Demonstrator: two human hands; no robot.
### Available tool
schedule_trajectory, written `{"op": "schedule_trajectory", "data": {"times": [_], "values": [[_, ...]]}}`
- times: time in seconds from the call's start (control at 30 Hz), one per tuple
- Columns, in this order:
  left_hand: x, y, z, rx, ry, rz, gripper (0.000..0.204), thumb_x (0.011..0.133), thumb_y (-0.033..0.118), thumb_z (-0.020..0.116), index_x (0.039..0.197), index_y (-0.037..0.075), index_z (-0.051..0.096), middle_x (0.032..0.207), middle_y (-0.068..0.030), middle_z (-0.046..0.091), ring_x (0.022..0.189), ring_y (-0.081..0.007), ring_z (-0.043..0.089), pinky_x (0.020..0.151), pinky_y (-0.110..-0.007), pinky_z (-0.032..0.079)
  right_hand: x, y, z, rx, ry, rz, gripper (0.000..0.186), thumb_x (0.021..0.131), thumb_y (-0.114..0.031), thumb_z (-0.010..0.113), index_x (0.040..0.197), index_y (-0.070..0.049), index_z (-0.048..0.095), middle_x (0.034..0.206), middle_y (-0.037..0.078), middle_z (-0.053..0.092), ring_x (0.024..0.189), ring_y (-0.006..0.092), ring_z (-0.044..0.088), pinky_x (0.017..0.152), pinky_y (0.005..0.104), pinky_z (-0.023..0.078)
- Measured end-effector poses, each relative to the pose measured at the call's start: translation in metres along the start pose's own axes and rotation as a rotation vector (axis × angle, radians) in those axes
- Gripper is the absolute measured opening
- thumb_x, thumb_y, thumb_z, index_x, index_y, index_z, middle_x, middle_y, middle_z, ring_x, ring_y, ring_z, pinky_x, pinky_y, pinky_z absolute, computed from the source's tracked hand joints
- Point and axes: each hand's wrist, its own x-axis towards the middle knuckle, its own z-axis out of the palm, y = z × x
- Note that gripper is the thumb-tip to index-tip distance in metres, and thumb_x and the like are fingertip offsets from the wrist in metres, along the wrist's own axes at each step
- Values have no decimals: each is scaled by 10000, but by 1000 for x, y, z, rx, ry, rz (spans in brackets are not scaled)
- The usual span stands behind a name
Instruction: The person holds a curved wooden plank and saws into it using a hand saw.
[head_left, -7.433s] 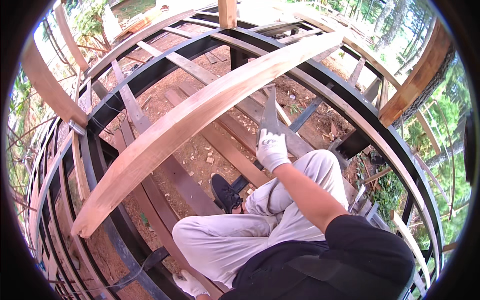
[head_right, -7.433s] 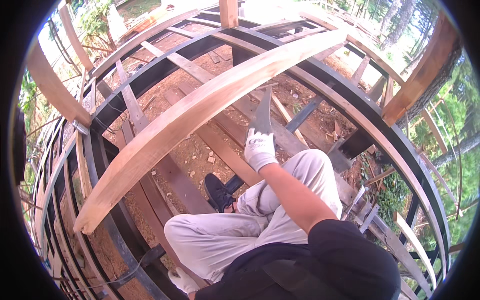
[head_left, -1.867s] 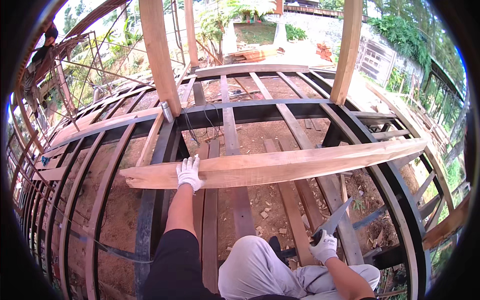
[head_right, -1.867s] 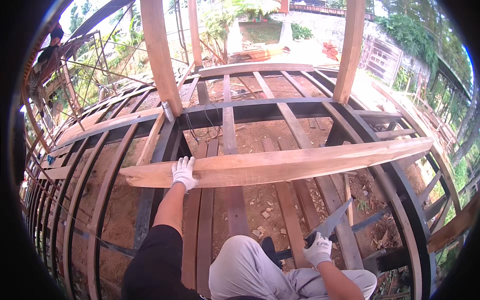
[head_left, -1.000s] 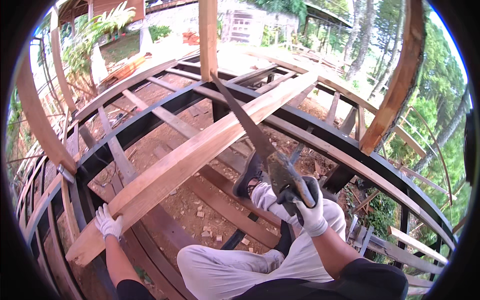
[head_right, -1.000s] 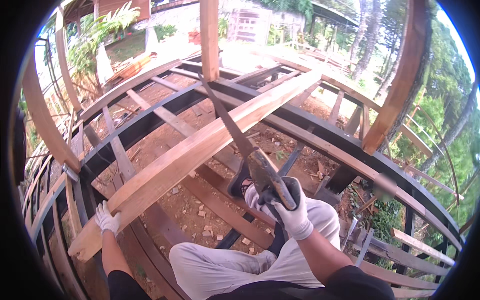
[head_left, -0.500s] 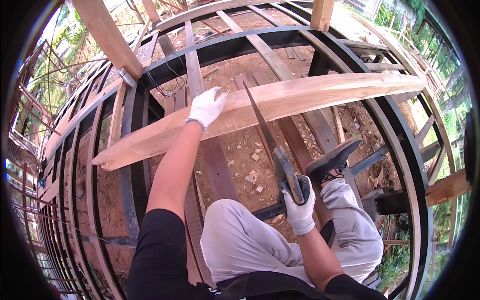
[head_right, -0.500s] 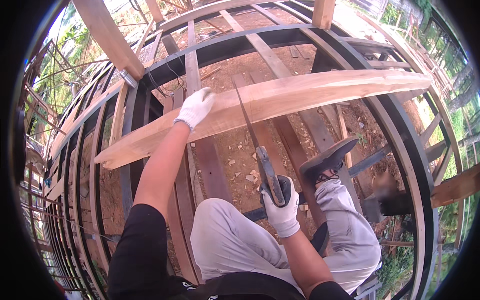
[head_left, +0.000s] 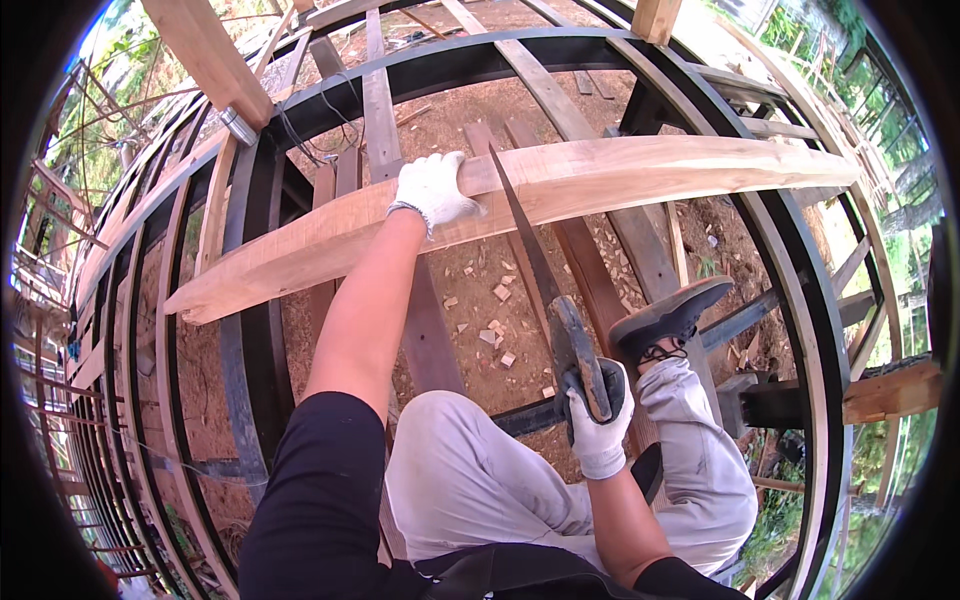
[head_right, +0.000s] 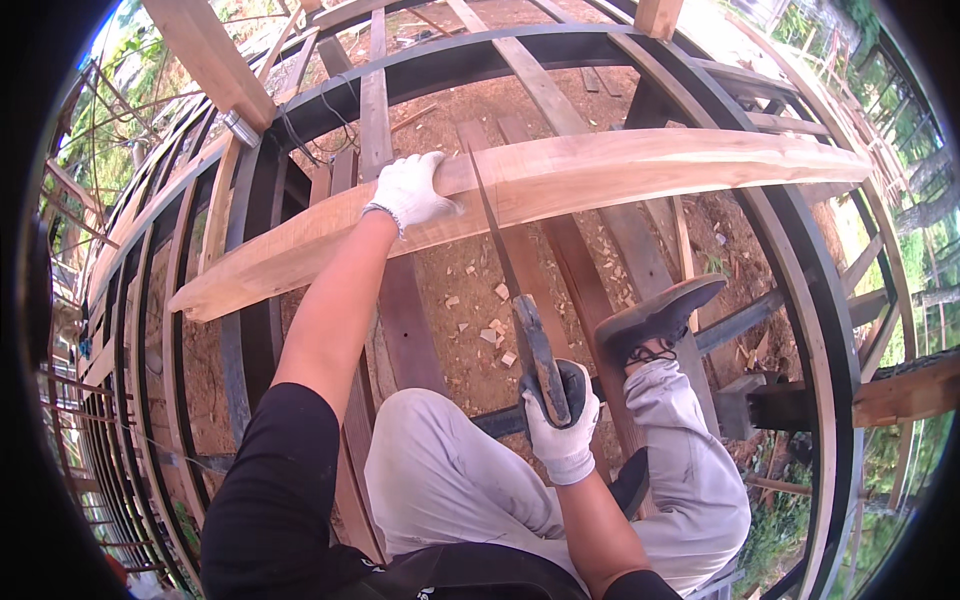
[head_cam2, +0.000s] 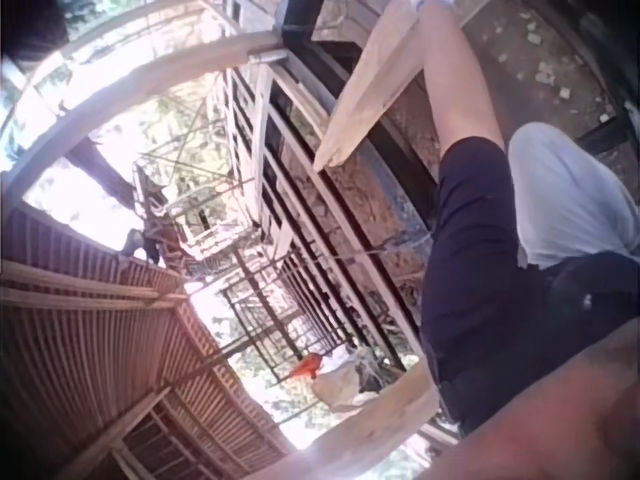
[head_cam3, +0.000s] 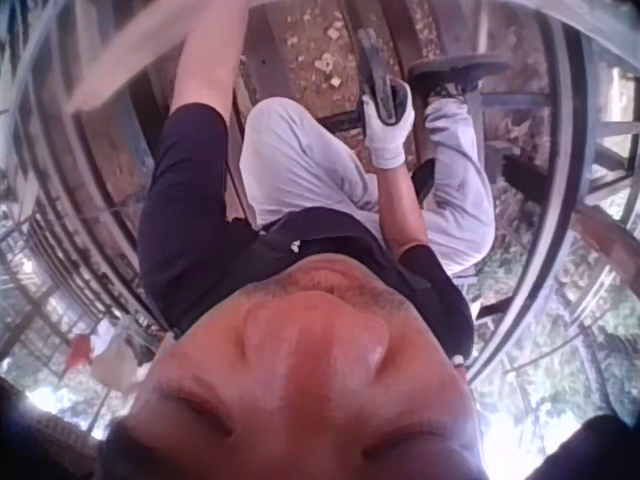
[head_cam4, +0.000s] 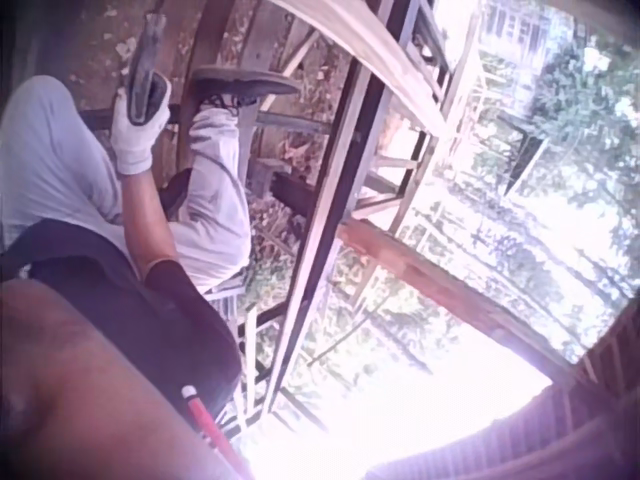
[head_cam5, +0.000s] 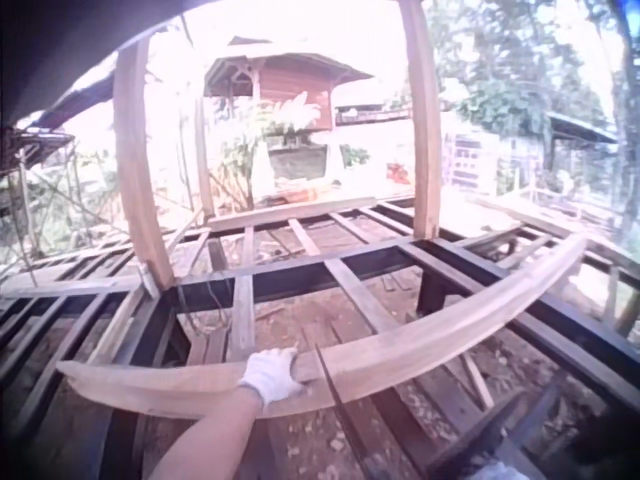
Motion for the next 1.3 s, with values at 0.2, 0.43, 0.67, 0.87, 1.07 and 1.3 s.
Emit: {"op": "schedule_trajectory", "data": {"times": [0.2,0.43,0.67,0.87,1.07,1.3], "values": [[-13,0,-1,-41,24,-7,986,725,609,875,1521,124,555,1417,-176,643,1351,-351,593,1168,-458,449,3,-3,-4,-35,-2,21,403,855,-35,782,1225,20,632,1027,98,739,927,162,711,871,329,571],[-12,2,-5,-64,44,2,929,739,574,865,1498,126,571,1412,-173,649,1346,-338,598,1163,-447,448,37,24,0,54,25,-6,370,881,-33,751,1227,20,632,997,63,708,858,115,667,800,286,564],[-7,-5,13,-46,124,33,871,785,674,772,1458,142,620,1378,-157,673,1306,-325,634,1123,-443,472,44,18,16,193,-35,30,342,907,24,710,1231,16,601,960,58,705,777,94,660,705,277,569],[4,-11,27,-126,217,12,576,1013,562,535,1405,164,676,1313,-142,733,1251,-329,672,1085,-468,500,26,27,14,106,-21,6,335,895,-14,727,1211,15,620,978,70,716,813,110,682,746,287,577],[7,-5,25,-126,216,-94,447,1079,453,451,1386,247,702,1290,-125,748,1207,-340,696,1040,-481,533,18,15,8,58,-6,34,367,863,-57,756,1203,31,651,994,85,728,869,138,699,823,313,576],[6,-12,27,-146,259,69,407,1060,384,513,1396,236,689,1307,-124,734,1210,-340,687,1041,-463,538,23,-4,7,73,-34,50,360,899,-87,759,1223,17,638,1006,69,717,889,130,679,828,293,559]]}}
